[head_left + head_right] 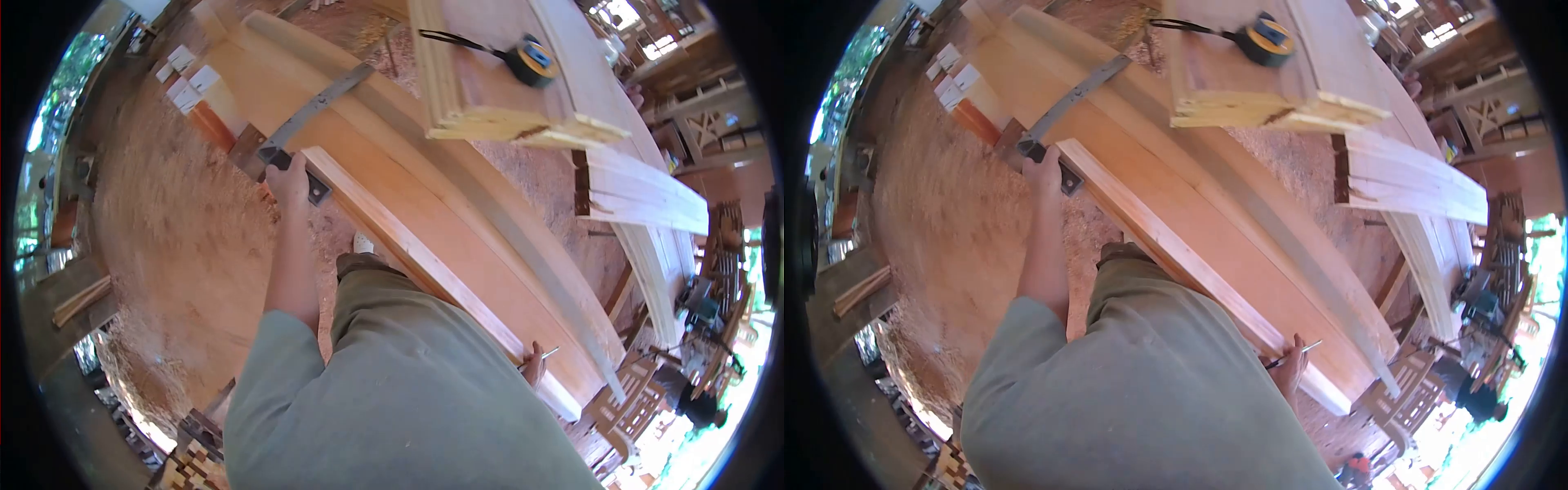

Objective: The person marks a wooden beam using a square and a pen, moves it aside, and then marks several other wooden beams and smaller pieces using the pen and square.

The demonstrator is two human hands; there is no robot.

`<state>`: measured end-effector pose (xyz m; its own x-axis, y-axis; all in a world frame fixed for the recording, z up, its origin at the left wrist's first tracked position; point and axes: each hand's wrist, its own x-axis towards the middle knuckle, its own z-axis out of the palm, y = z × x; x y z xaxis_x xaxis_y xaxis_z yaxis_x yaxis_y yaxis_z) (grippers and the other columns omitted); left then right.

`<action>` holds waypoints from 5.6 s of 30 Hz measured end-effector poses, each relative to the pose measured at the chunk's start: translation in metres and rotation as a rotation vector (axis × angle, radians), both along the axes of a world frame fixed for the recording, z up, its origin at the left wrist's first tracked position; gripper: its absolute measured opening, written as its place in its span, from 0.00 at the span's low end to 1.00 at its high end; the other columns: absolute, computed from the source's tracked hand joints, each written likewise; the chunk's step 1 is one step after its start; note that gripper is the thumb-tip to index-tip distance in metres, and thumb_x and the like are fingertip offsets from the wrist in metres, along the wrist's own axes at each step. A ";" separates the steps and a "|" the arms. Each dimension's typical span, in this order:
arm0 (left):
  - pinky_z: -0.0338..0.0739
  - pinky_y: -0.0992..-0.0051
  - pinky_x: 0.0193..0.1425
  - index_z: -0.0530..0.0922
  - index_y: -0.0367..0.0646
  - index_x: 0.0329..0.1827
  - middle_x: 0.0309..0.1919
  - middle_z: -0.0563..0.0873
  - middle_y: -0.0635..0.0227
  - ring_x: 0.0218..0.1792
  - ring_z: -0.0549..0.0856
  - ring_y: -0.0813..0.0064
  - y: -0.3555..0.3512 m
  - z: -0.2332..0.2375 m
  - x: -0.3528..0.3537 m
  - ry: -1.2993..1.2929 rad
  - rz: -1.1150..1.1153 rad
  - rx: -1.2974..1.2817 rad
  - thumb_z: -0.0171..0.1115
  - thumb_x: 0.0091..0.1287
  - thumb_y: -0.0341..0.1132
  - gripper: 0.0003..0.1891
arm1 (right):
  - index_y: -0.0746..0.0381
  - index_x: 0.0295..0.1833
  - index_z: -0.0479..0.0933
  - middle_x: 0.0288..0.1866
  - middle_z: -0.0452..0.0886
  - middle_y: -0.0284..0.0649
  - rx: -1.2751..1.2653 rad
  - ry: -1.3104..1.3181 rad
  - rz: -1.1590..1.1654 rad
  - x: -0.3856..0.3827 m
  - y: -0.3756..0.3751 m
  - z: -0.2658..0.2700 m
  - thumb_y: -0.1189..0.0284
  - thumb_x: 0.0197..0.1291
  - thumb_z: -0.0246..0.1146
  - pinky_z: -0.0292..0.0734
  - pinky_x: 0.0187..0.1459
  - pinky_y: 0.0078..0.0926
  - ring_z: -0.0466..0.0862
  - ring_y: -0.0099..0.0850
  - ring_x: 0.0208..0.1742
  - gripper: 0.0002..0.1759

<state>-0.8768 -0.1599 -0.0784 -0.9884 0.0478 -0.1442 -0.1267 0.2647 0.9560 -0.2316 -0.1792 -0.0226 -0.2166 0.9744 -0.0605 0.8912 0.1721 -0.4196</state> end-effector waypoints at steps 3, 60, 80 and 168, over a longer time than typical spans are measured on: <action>0.81 0.72 0.45 0.76 0.29 0.49 0.41 0.87 0.57 0.41 0.87 0.68 -0.023 -0.022 -0.002 -0.078 -0.036 0.271 0.69 0.57 0.31 0.20 | 0.64 0.58 0.72 0.44 0.79 0.47 -0.283 -0.104 -0.100 -0.016 0.006 0.012 0.68 0.35 0.81 0.70 0.57 0.48 0.77 0.50 0.53 0.41; 0.80 0.76 0.45 0.83 0.38 0.45 0.38 0.89 0.68 0.39 0.86 0.80 -0.010 0.003 0.189 -0.442 -0.023 0.509 0.69 0.66 0.29 0.08 | 0.68 0.49 0.79 0.42 0.84 0.36 -0.704 0.595 0.717 -0.488 0.147 0.023 0.76 0.72 0.61 0.76 0.49 0.20 0.81 0.20 0.46 0.07; 0.80 0.69 0.41 0.82 0.36 0.41 0.32 0.88 0.61 0.34 0.87 0.70 -0.013 0.001 0.190 -0.322 -0.084 0.306 0.71 0.65 0.34 0.10 | 0.69 0.43 0.80 0.32 0.82 0.34 -0.680 0.465 0.761 -0.520 0.145 0.019 0.70 0.71 0.63 0.75 0.40 0.20 0.80 0.19 0.36 0.11; 0.85 0.71 0.38 0.75 0.36 0.49 0.44 0.85 0.62 0.38 0.87 0.71 -0.008 0.039 -0.008 -0.341 -0.019 0.308 0.70 0.54 0.20 0.20 | 0.59 0.54 0.73 0.55 0.79 0.47 -0.043 -0.116 0.044 -0.064 0.001 0.034 0.71 0.30 0.83 0.72 0.59 0.49 0.77 0.51 0.58 0.40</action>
<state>-0.8844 -0.1681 -0.0396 -0.8856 0.1571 -0.4371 -0.4454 -0.0199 0.8951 -0.2951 -0.1783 0.0110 -0.2487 0.9599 -0.1294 0.9260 0.1964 -0.3225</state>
